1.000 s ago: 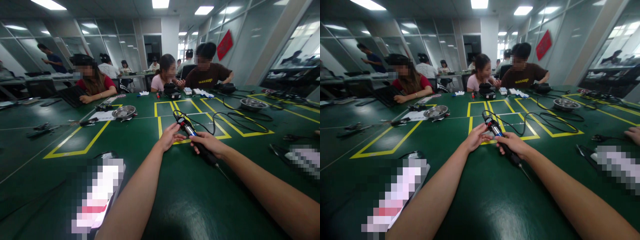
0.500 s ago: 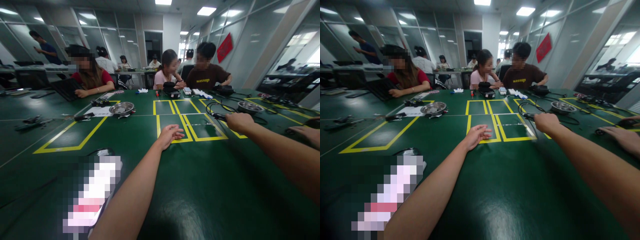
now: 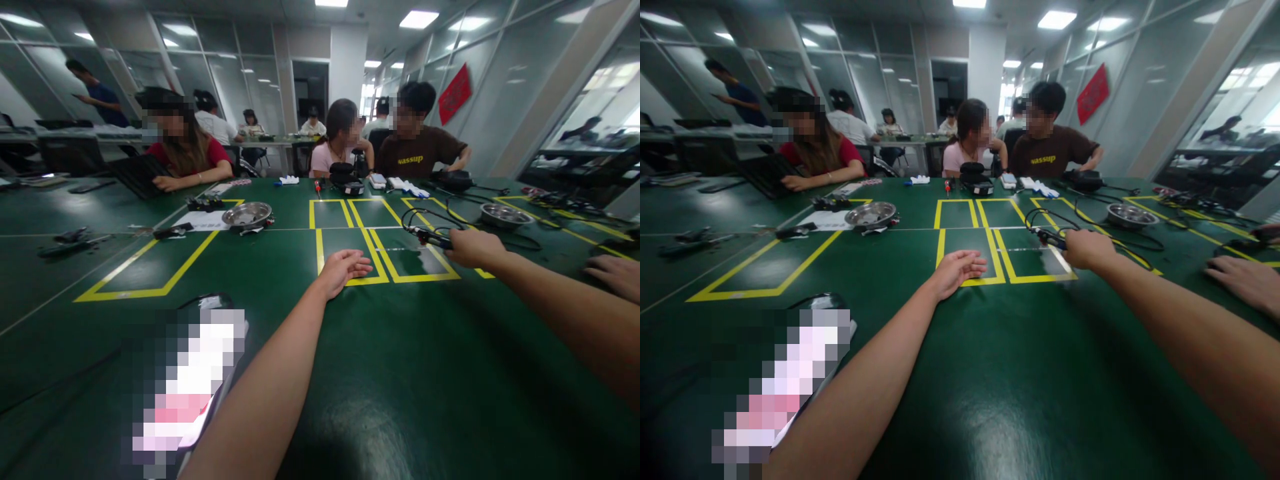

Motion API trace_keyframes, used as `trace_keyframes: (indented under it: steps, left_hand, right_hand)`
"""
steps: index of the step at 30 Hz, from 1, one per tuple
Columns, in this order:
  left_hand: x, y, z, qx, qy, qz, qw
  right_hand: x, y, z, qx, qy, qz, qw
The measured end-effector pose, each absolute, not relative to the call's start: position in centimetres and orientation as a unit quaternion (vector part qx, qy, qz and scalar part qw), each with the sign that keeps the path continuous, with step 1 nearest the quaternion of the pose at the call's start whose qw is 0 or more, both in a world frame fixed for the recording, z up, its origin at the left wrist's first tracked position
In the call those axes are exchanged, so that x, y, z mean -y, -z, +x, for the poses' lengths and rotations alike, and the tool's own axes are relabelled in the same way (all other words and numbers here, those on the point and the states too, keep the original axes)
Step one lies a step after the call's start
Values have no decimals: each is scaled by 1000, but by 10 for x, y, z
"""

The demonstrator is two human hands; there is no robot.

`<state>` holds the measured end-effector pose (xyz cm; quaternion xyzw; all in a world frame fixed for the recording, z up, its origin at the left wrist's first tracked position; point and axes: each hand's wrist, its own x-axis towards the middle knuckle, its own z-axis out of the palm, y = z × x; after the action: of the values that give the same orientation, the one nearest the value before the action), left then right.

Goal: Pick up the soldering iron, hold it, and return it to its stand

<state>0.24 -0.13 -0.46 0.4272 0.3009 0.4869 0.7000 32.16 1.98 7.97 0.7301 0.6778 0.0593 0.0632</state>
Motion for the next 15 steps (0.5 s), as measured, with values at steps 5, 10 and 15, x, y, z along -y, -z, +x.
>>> trace_keyframes:
  steps: [5,10,15]
  left_hand:
    - [3,2,2,-305,-493,419,699]
    - [4,0,3,-300,-528,403,685]
    - [2,-1,3,-289,-571,357,681]
  right_hand:
    - [-9,-63,283,-622,249,725,-161]
    - [23,-43,221,-496,588,517,-377]
    - [51,-24,183,-453,674,432,-392]
